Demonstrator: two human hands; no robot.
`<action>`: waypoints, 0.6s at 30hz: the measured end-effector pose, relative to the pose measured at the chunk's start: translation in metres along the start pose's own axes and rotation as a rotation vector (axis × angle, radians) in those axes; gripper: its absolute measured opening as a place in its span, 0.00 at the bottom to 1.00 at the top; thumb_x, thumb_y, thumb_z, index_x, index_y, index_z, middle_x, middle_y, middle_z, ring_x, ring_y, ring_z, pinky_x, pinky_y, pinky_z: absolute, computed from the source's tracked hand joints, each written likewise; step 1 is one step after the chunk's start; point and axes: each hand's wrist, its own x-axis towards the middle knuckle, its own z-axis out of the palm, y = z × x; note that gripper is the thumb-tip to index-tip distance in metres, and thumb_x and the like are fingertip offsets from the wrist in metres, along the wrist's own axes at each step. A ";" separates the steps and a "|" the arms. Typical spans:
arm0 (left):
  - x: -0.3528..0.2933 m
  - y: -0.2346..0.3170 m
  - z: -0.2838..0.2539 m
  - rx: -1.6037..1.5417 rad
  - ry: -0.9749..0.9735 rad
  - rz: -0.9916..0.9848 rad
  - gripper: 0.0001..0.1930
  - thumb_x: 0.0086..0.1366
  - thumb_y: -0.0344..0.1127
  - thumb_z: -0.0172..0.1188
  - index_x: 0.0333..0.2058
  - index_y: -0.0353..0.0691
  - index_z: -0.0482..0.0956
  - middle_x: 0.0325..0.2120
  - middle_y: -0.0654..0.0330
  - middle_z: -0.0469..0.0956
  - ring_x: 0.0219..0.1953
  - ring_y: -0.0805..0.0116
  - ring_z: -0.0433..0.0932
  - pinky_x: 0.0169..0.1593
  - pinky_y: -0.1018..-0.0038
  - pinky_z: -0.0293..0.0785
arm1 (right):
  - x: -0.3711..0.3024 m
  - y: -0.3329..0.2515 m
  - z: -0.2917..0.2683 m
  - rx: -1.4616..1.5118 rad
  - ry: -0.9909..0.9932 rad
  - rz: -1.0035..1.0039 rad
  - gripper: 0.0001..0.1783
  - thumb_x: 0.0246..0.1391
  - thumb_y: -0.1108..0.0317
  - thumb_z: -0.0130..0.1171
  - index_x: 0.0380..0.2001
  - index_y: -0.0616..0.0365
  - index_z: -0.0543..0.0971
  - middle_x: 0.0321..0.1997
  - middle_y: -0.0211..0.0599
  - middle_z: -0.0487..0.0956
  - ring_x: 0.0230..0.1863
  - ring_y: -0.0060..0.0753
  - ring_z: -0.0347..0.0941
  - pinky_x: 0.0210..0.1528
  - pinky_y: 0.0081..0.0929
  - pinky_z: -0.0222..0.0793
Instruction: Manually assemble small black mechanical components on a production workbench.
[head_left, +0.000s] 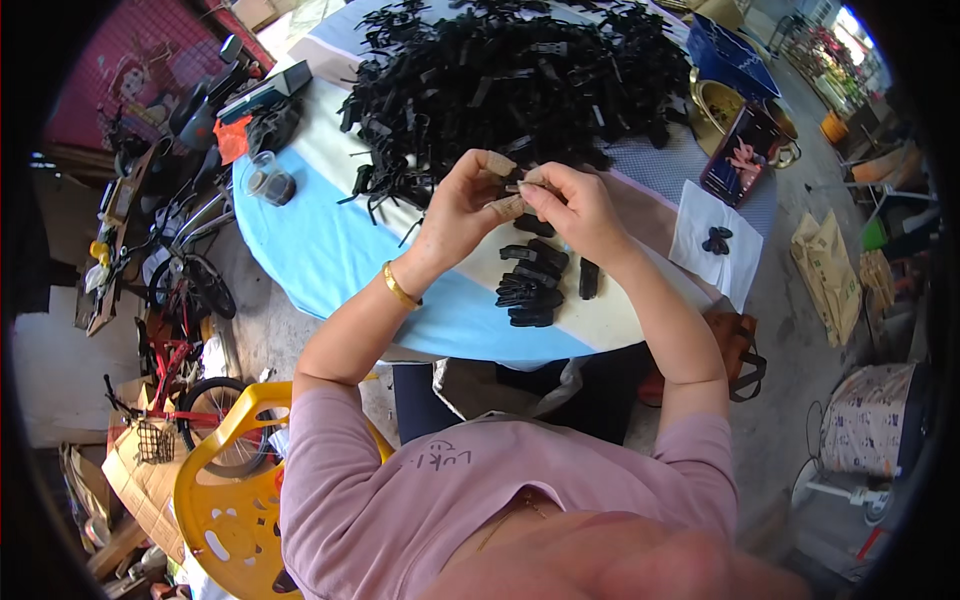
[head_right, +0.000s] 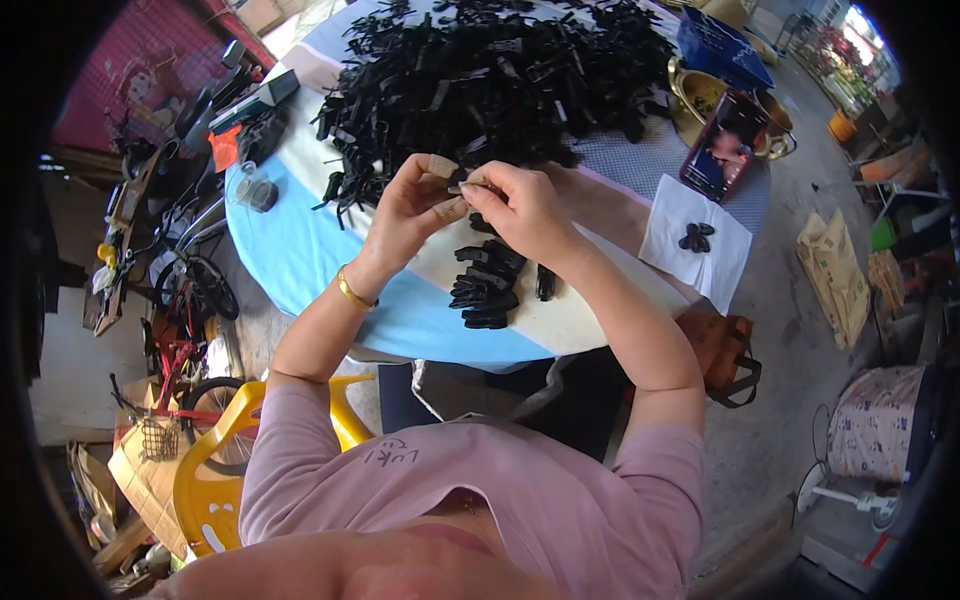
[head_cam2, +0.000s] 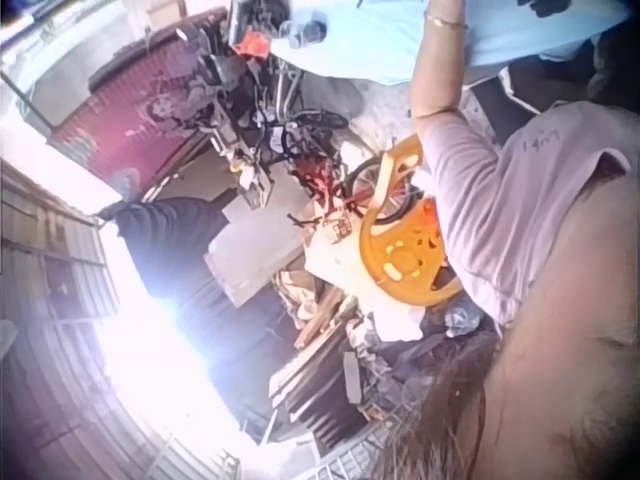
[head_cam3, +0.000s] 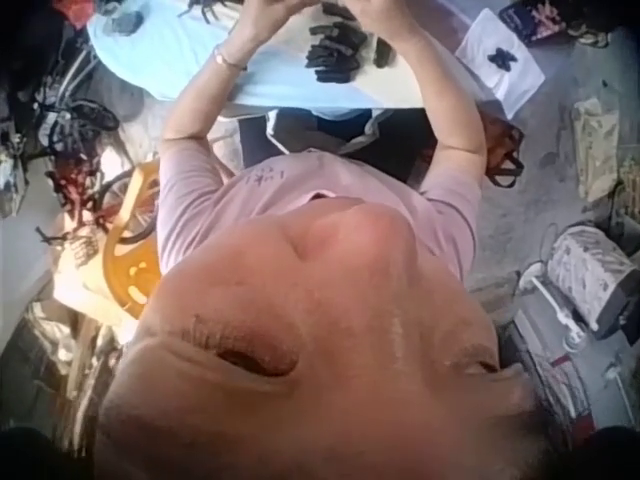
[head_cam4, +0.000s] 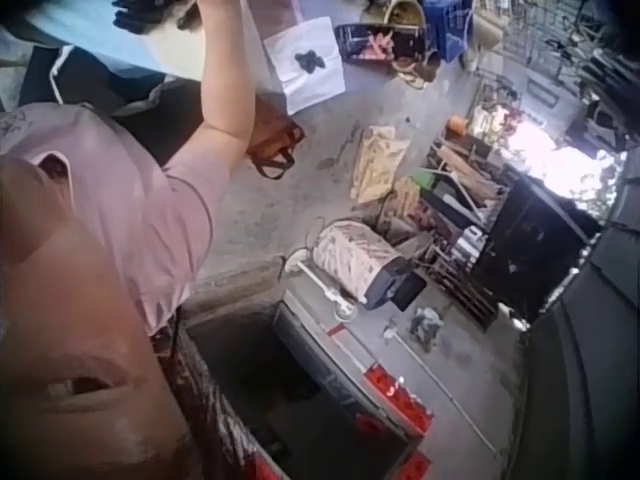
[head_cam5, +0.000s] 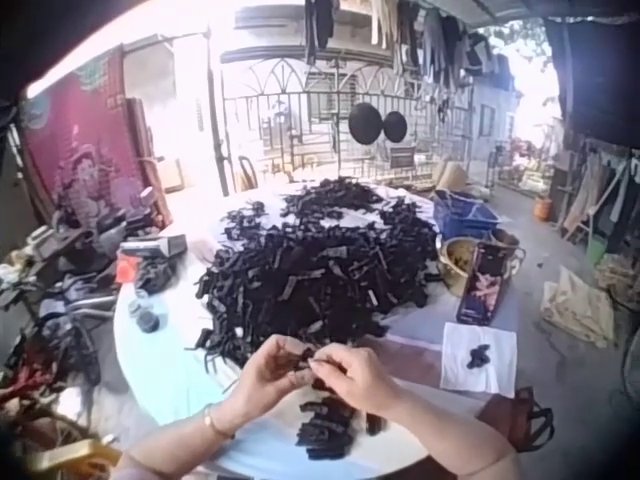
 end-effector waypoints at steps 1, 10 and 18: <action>0.000 0.001 -0.001 -0.003 0.008 -0.016 0.14 0.55 0.23 0.59 0.39 0.36 0.64 0.34 0.61 0.72 0.38 0.77 0.72 0.44 0.80 0.70 | 0.001 0.000 0.000 0.001 0.009 -0.002 0.06 0.53 0.71 0.53 0.29 0.63 0.74 0.20 0.25 0.71 0.21 0.12 0.64 0.24 0.12 0.60; -0.004 0.003 0.004 0.004 0.057 0.088 0.11 0.55 0.22 0.58 0.37 0.33 0.69 0.37 0.59 0.74 0.38 0.76 0.73 0.44 0.80 0.72 | -0.002 -0.002 -0.001 0.155 -0.020 0.066 0.06 0.54 0.71 0.52 0.27 0.63 0.75 0.19 0.24 0.71 0.21 0.12 0.64 0.23 0.11 0.59; -0.009 0.002 0.007 0.452 0.137 0.379 0.05 0.53 0.21 0.59 0.29 0.31 0.72 0.36 0.59 0.76 0.36 0.73 0.75 0.41 0.79 0.73 | -0.003 -0.008 -0.005 0.253 -0.157 0.264 0.09 0.56 0.69 0.50 0.23 0.60 0.74 0.17 0.21 0.68 0.16 0.07 0.56 0.16 0.10 0.47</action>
